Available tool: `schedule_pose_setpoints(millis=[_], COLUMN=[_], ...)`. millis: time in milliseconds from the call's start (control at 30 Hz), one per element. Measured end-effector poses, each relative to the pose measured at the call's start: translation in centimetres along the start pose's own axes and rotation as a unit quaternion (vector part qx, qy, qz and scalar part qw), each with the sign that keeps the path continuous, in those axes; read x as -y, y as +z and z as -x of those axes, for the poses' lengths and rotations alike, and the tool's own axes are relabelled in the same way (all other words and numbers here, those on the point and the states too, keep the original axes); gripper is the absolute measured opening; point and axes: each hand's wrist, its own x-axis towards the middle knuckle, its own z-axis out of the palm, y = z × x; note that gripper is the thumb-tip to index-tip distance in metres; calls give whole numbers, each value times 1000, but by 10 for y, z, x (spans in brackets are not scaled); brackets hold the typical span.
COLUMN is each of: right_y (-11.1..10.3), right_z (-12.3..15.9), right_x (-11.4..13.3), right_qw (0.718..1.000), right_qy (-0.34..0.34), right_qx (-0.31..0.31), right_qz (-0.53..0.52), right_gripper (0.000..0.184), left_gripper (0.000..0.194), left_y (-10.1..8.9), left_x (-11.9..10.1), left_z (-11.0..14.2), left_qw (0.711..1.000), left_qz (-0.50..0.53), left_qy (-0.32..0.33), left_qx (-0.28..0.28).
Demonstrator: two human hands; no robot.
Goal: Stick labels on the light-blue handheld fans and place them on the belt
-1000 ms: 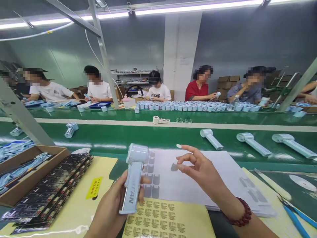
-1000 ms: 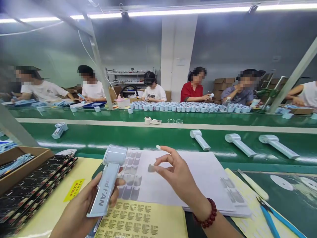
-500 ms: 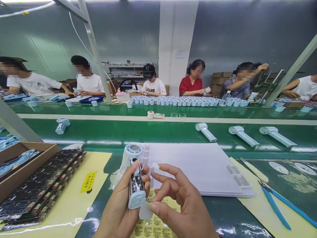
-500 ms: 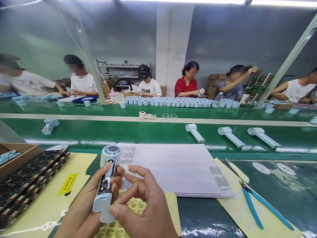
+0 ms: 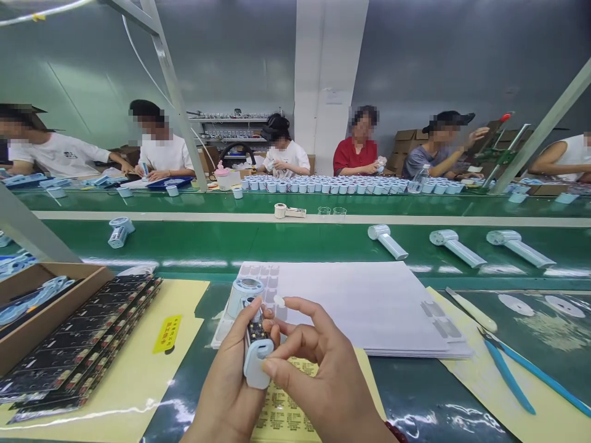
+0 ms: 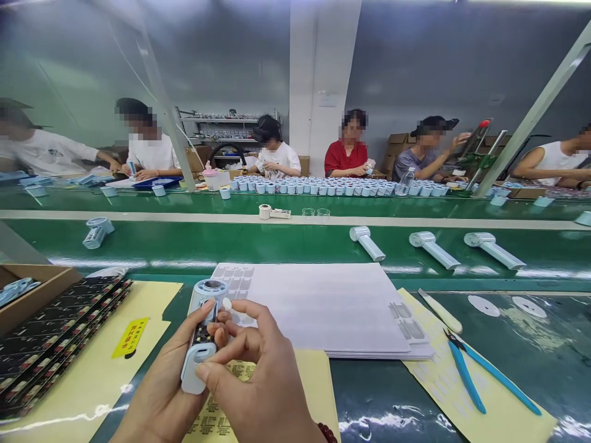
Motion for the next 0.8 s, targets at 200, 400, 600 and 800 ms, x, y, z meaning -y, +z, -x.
schedule_pose_setpoints(millis=[200, 400, 600, 800], right_y=[1, 2, 5, 9], right_z=[-3, -3, 1, 9], right_x=[-1, -1, 1, -19], right_qw=[1000, 1000, 1000, 956], right_qy=[3, 4, -8, -223], right_qx=[-4, -6, -14, -58], right_qz=[-11, -22, 2, 180], right_gripper=[50, 52, 55, 66], left_gripper=[7, 7, 9, 15], left_y=[-1, -3, 0, 2], left_x=[0, 0, 2, 2], left_z=[-1, -2, -1, 8], left_qw=[1000, 1000, 1000, 997], left_qz=[-12, -13, 6, 35], left_qy=[13, 2, 8, -50], left_qx=[-12, -7, -9, -36])
